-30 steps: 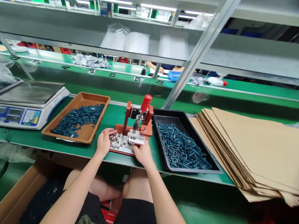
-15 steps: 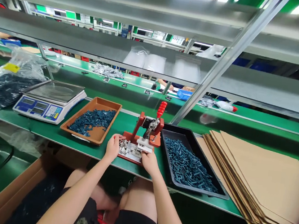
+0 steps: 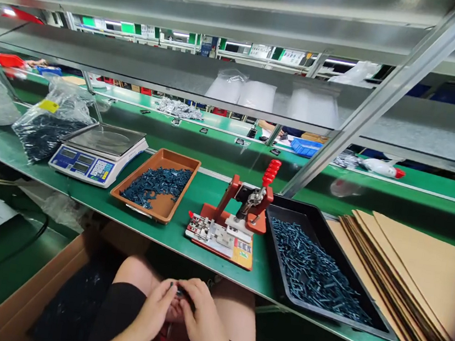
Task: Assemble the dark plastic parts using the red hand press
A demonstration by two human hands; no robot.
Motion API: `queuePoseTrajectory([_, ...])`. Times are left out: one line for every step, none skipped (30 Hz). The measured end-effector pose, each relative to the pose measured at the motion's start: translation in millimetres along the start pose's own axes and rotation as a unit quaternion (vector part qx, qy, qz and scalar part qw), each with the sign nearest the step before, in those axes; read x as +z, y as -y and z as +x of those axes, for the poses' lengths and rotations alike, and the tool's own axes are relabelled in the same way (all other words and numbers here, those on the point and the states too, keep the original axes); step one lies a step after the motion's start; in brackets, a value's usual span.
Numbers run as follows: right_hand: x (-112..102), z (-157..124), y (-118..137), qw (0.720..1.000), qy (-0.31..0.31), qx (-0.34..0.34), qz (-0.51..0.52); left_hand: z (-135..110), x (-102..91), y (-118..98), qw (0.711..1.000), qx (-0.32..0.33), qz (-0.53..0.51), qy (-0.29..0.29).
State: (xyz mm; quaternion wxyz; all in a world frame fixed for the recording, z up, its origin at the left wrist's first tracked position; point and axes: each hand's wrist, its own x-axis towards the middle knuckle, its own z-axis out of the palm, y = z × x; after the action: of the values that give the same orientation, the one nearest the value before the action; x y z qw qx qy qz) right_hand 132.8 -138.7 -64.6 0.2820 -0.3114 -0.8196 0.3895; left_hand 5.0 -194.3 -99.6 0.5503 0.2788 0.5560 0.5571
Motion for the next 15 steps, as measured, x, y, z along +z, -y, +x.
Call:
queuePoseTrajectory([-5, 0, 1, 1.000, 0.023, -0.001, -0.004, 0, -14.3, 1, 1.000, -0.016, -0.003, -0.020])
queuePoseTrajectory([-16, 1, 1, 0.999, 0.033, -0.003, -0.010, 1, -33.3, 1, 0.999, -0.021, 0.006, -0.049])
queuePoseTrajectory([-31, 2, -1, 0.999, 0.024, -0.007, -0.022, 1, -57.0, 1, 0.996, -0.013, 0.028, -0.089])
queuePoseTrajectory([-51, 3, -4, 0.999, -0.004, -0.009, -0.038, 2, -84.5, 2, 0.989, 0.006, 0.063, -0.135])
queuePoseTrajectory([-75, 5, -9, 0.997, -0.047, -0.009, -0.060, 2, -114.6, 2, 0.976, 0.030, 0.112, -0.183])
queuePoseTrajectory([-102, 7, -14, 0.990, -0.105, -0.017, -0.091, 1, -145.5, 2, 0.958, 0.048, 0.167, -0.227])
queuePoseTrajectory([-130, 10, -22, 0.980, -0.157, -0.009, -0.124, -1, -174.9, 2, 0.939, 0.047, 0.230, -0.251])
queuePoseTrajectory([-157, 13, -30, 0.965, -0.208, 0.009, -0.162, -2, -200.8, -1, 0.914, 0.040, 0.302, -0.269])
queuePoseTrajectory([-183, 16, -40, 0.948, -0.246, 0.035, -0.199, -4, -221.0, -5, 0.885, 0.038, 0.370, -0.281])
queuePoseTrajectory([-206, 19, -51, 0.934, -0.262, 0.071, -0.231, -4, -234.1, -12, 0.856, 0.049, 0.427, -0.286])
queuePoseTrajectory([-225, 23, -63, 0.928, -0.247, 0.110, -0.255, -4, -239.6, -22, 0.831, 0.076, 0.472, -0.286])
queuePoseTrajectory([-238, 27, -75, 0.926, -0.215, 0.149, -0.274, -1, -237.5, -35, 0.810, 0.118, 0.502, -0.279])
queuePoseTrajectory([-248, 30, -86, 0.925, -0.170, 0.183, -0.287, 3, -229.0, -50, 0.792, 0.171, 0.520, -0.269])
queuePoseTrajectory([-252, 34, -96, 0.924, -0.121, 0.210, -0.297, 10, -215.9, -68, 0.777, 0.224, 0.531, -0.253])
queuePoseTrajectory([-254, 37, -104, 0.921, -0.077, 0.229, -0.306, 20, -200.2, -88, 0.761, 0.270, 0.540, -0.239])
